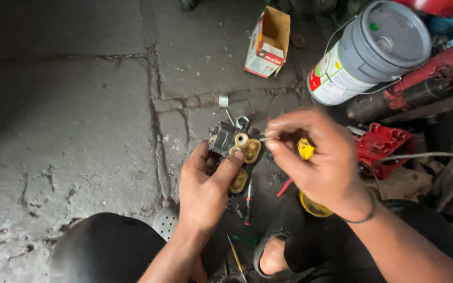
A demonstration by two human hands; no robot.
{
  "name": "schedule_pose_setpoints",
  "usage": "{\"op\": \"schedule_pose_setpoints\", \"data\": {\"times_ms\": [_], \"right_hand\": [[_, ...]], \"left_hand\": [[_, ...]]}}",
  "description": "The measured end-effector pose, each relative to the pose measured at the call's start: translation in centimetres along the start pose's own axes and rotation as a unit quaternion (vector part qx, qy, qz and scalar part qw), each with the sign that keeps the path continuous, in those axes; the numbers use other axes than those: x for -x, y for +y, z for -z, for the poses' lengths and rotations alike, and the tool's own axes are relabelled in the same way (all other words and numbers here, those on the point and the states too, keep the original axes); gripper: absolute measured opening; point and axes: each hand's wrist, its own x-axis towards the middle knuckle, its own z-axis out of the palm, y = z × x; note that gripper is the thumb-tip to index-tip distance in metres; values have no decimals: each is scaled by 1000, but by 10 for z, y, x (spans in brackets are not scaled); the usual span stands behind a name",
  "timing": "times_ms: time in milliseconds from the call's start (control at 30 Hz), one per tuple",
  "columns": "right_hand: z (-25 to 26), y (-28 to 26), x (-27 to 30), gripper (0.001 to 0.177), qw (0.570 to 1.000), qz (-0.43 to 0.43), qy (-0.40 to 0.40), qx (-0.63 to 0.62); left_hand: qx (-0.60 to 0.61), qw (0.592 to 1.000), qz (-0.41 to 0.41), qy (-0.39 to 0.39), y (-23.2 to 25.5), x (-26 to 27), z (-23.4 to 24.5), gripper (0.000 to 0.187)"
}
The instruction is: The person disassembles a carburetor, removing screws with a screwdriver and then handling various small internal components such as jets and a needle.
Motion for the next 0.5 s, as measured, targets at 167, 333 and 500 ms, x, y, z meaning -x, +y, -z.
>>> {"op": "schedule_pose_setpoints", "data": {"times_ms": [167,333,500], "right_hand": [[-2,-1,-5,31,994,44,-17,98],[-2,2,-6,35,987,91,-36,126],[1,5,-8,37,981,115,-44,147]], "left_hand": [[-51,998,-33,-6,3,8,-5,25],[-117,992,-55,9,7,7,-10,27],[-133,990,-48,15,5,5,-15,29]]}}
